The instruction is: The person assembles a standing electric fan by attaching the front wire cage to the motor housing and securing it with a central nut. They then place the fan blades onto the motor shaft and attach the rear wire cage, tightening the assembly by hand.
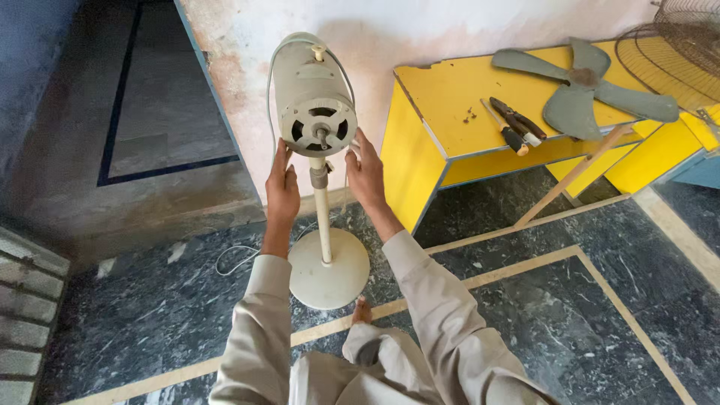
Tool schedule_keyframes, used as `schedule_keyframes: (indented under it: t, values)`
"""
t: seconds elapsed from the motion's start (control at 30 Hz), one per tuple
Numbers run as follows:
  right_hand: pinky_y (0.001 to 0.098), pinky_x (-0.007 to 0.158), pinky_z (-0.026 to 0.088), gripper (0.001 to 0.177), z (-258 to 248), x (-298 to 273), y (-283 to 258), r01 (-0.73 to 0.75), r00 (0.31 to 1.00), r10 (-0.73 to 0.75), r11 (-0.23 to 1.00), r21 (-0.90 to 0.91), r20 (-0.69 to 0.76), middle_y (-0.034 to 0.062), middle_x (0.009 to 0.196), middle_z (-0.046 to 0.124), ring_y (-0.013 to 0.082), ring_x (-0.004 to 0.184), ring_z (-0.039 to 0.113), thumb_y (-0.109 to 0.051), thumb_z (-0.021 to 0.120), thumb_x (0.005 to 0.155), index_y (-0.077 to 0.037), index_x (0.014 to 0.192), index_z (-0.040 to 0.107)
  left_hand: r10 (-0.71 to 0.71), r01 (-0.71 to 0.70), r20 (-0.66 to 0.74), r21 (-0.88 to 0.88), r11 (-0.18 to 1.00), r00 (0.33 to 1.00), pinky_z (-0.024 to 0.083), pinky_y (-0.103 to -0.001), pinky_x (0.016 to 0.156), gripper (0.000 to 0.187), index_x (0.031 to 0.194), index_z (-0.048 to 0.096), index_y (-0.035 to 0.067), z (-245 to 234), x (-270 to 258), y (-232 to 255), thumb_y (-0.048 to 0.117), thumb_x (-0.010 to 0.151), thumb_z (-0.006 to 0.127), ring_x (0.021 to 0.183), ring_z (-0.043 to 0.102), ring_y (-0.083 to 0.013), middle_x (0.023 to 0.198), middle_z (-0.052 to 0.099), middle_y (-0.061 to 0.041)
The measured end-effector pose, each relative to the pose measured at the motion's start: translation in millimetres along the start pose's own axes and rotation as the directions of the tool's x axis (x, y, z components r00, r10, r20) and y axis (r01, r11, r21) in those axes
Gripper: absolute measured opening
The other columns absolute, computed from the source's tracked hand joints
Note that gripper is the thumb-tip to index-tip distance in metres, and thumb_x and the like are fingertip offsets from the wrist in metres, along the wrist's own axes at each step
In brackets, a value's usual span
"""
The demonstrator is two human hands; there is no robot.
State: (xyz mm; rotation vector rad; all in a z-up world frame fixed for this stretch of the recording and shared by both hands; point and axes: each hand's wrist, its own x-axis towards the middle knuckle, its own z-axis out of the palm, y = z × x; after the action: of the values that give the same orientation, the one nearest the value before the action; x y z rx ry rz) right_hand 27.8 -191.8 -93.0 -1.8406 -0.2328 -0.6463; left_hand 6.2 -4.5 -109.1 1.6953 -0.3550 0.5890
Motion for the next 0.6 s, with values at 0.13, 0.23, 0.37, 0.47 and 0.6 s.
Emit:
schedule_keyframes:
  t: [0.13, 0.23, 0.37, 0.47, 0.6]
  values:
    - [0.0394, 0.077, 0.059, 0.027, -7.4, 0.4, -34.8, -0.022, 0.984, -0.013, 0.980, -0.198, -0.178, 0.0161, 0.105, 0.074, 0.0286, 0.091, 0.076, -0.027, 0.066, 0.100, -0.003, 0.112, 0.066, 0.099, -0.068, -0.083, 0.315, 0.947, 0.992, 0.041, -0.044, 0.118, 0.066, 0.163, 0.029, 0.003, -8.2, 1.2, 33.7, -0.010, 0.100, 0.042, 0.148, 0.045, -0.0369, 0.161, 0.042, -0.024]
    - [0.0398, 0.068, 0.058, 0.033, -0.3, -2.2, -59.3, 0.036, 0.991, -0.063, 0.974, -0.225, -0.114, 0.0131, 0.086, 0.075, 0.0271, 0.077, 0.075, -0.035, 0.066, 0.100, -0.003, 0.093, 0.068, 0.312, -0.251, -0.038, 0.504, 0.826, 0.949, 0.034, -0.050, 0.124, 0.070, 0.162, 0.030, 0.000, -14.0, 11.8, 66.2, -0.013, 0.095, 0.044, 0.151, 0.036, -0.0432, 0.163, 0.038, -0.030]
    - [0.0410, 0.065, 0.055, 0.043, 11.2, 11.1, -74.0, -0.050, 0.998, 0.041, 0.954, -0.294, -0.036, 0.0119, 0.075, 0.074, 0.0289, 0.070, 0.073, -0.045, 0.062, 0.100, -0.005, 0.087, 0.071, 0.324, -0.312, 0.089, 0.591, 0.744, 0.942, 0.035, -0.051, 0.121, 0.065, 0.159, 0.037, 0.000, -10.6, 30.6, 86.5, -0.011, 0.096, 0.046, 0.150, 0.040, -0.0407, 0.161, 0.045, -0.024]
    - [0.0404, 0.066, 0.058, 0.041, 19.0, 24.7, -79.5, -0.167, 0.983, 0.180, 0.955, -0.246, 0.030, 0.0079, 0.066, 0.074, 0.0271, 0.066, 0.076, -0.048, 0.061, 0.095, -0.009, 0.089, 0.075, 0.348, -0.349, 0.113, 0.564, 0.748, 0.930, 0.038, -0.050, 0.121, 0.061, 0.158, 0.039, -0.001, -8.7, 35.9, 87.5, -0.011, 0.098, 0.046, 0.150, 0.042, -0.0417, 0.160, 0.045, -0.023]
    - [0.0414, 0.067, 0.064, 0.043, 26.1, 32.3, -79.5, -0.254, 0.953, 0.284, 0.939, -0.234, 0.106, 0.0042, 0.063, 0.072, 0.0285, 0.061, 0.078, -0.047, 0.056, 0.096, -0.009, 0.087, 0.076, 0.366, -0.361, 0.107, 0.560, 0.746, 0.924, 0.041, -0.049, 0.121, 0.058, 0.157, 0.040, -0.003, -6.9, 38.1, 83.4, -0.010, 0.099, 0.046, 0.149, 0.044, -0.0416, 0.160, 0.045, -0.023]
